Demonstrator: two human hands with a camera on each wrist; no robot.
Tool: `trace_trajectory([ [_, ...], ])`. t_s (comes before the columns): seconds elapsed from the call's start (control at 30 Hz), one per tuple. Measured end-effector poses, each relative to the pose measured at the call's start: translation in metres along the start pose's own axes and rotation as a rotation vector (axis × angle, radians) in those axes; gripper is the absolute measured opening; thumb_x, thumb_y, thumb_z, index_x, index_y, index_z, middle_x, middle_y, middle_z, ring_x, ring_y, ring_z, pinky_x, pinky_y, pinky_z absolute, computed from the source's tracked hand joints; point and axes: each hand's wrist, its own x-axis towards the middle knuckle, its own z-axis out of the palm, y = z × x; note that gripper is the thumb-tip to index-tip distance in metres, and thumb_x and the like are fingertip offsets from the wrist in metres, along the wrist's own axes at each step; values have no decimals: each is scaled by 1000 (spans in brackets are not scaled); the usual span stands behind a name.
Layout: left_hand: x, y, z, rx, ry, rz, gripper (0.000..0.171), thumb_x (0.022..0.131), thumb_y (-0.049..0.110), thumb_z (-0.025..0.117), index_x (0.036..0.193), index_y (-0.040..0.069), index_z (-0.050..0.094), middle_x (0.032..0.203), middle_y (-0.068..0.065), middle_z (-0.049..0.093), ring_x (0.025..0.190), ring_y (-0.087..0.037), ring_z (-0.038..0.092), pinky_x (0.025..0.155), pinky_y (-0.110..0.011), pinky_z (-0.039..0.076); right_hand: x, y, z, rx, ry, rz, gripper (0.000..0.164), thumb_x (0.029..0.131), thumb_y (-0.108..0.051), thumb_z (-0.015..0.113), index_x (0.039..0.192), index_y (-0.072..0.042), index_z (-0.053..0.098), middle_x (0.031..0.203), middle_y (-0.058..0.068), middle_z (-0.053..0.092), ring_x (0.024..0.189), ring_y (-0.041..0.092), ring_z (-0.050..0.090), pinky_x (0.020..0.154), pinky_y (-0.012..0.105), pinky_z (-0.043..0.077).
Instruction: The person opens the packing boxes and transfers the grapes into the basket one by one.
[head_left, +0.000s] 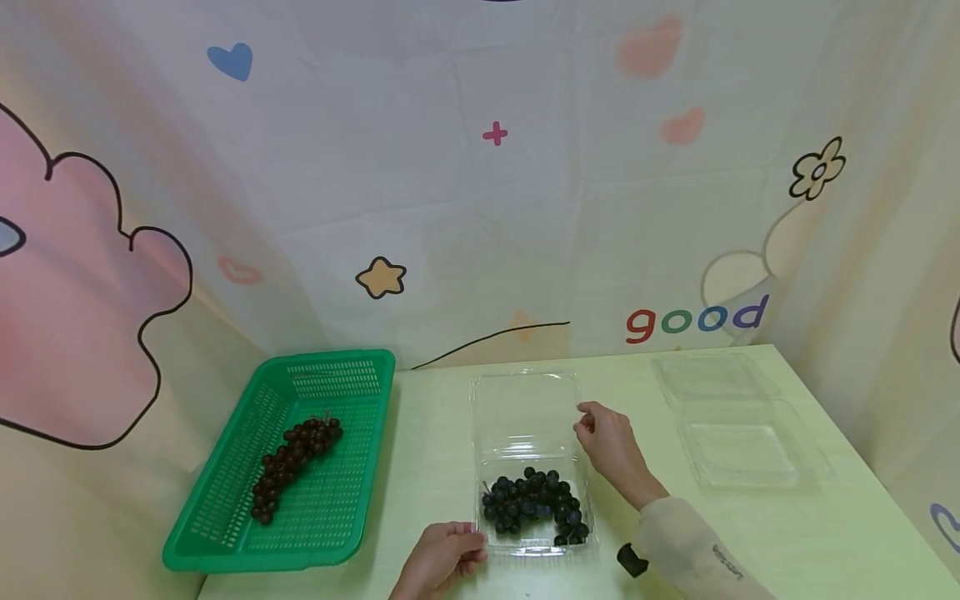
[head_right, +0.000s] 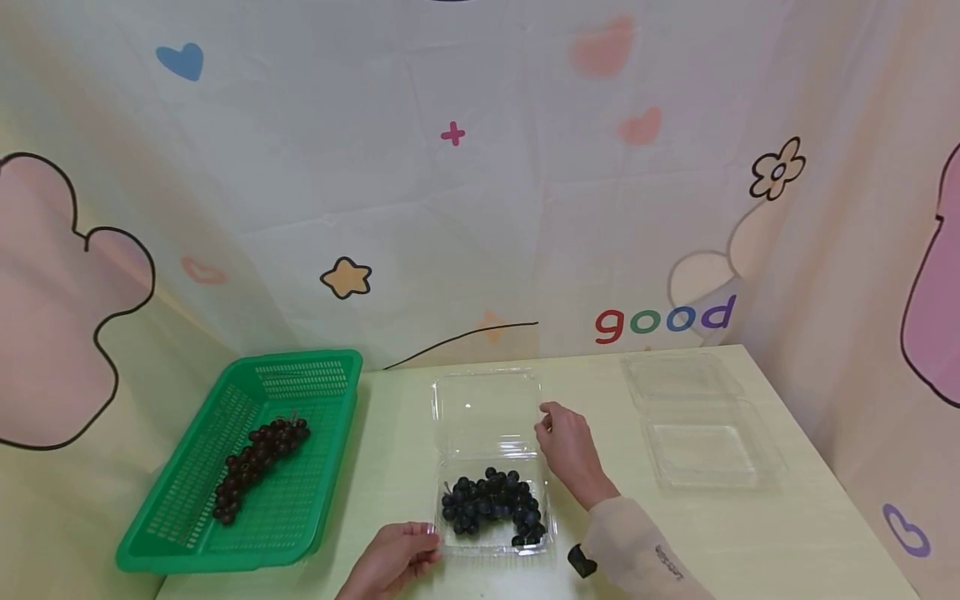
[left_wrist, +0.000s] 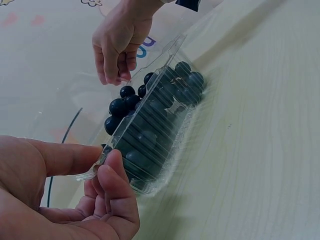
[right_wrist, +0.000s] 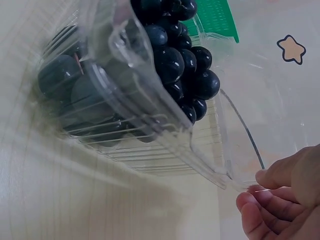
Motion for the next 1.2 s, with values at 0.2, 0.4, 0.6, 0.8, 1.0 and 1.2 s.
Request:
trace_trajectory([
  [0.2,0,0,1,4,-1,6,5,98,2,65,97,-2,63,82,-4,66,70,-8,62,63,-19,50,1,3,3,-28,-25,12,32,92,5,70,122,15,65,80,10,66,67,17,54,64,34,50],
  [0.4,0,-1,0,2,-10,24,7,98,3,65,100,-5,64,83,-4,66,71,-7,62,64,-18,50,2,8,4,-31,-28,-6,20,90,7,68,109,13,69,75,8,63,64,16,52,57,28,44],
  [0.6,0,-1,0,0,-12,29,8,98,2,65,100,-5,64,83,-4,65,71,-8,62,63,-19,50,2,11,6,-20,-37,-5,8,89,8,66,94,8,72,74,7,67,62,16,54,54,29,44],
  [0.8,0,1,0,1,3,-3,7,98,2,65,100,-4,64,83,-5,66,71,-8,62,63,-19,50,0,15,9,-22,-65,16,18,90,6,66,105,12,74,87,17,73,77,29,68,70,44,57],
  [1.0,1,1,-1,-2,7,-10,8,98,2,65,101,-5,64,86,-7,67,71,-9,62,63,-19,51,1,18,11,-11,-102,67,15,92,1,68,102,10,75,92,19,75,83,32,71,75,47,59],
  [1.2,3,0,-1,3,15,-22,8,99,2,65,102,-6,64,88,-8,68,71,-9,62,63,-19,50,1,18,11,-16,-129,69,16,94,0,66,102,10,75,94,19,75,81,28,71,74,46,59],
])
